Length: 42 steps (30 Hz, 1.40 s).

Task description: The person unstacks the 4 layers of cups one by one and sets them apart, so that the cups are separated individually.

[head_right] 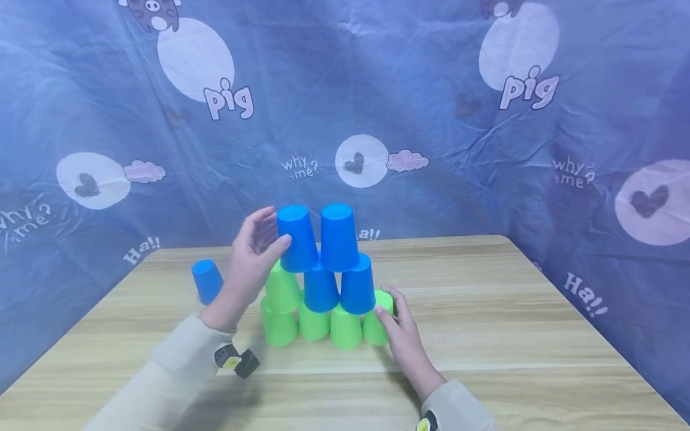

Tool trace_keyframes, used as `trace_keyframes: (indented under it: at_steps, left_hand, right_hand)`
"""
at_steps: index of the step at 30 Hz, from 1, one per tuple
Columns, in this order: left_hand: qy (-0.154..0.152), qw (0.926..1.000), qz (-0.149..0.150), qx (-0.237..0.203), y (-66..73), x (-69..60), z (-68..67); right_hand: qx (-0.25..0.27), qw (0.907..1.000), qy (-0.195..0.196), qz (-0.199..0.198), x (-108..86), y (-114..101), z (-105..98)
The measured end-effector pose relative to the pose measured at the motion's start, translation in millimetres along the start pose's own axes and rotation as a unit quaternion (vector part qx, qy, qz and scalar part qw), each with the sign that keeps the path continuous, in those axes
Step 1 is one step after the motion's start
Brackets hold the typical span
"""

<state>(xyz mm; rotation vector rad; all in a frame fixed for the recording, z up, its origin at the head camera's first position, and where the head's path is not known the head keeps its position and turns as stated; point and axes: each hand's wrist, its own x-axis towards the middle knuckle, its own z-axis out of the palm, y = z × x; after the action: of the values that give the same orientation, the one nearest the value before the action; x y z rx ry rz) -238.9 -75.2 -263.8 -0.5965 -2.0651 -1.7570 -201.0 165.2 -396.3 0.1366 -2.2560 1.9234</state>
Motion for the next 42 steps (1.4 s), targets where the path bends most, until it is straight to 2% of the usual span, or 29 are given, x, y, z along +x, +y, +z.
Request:
trace_keyframes:
  at_steps: [4, 11, 16, 23, 33, 42]
  left_hand:
    - [-0.001, 0.9999, -0.006, 0.014, -0.3, -1.5, 5.0]
    - [0.011, 0.9971, 0.001, 0.075, -1.9, -4.5, 10.5]
    - [0.007, 0.9945, 0.002, 0.105, -2.7, -6.7, 11.6]
    - [0.000, 0.9932, 0.003, 0.116, -3.1, -7.4, 12.0]
    - [0.005, 0.9927, -0.002, 0.120, -0.8, -7.5, 12.9]
    - [0.014, 0.9920, 0.021, 0.124, 4.5, -9.7, 14.0]
  right_hand:
    - [-0.001, 1.0000, 0.002, 0.001, 0.4, 0, 0]
    - [0.002, 1.0000, 0.007, 0.002, 0.8, 0, 1]
    - [0.000, 1.0000, 0.003, 0.000, -0.4, 0, 1]
    - [-0.005, 1.0000, 0.001, 0.001, 0.4, 0, 1]
    - [-0.002, 1.0000, 0.004, 0.002, 0.7, 0, 1]
    - [-0.004, 1.0000, 0.001, 0.000, 0.3, 0, 1]
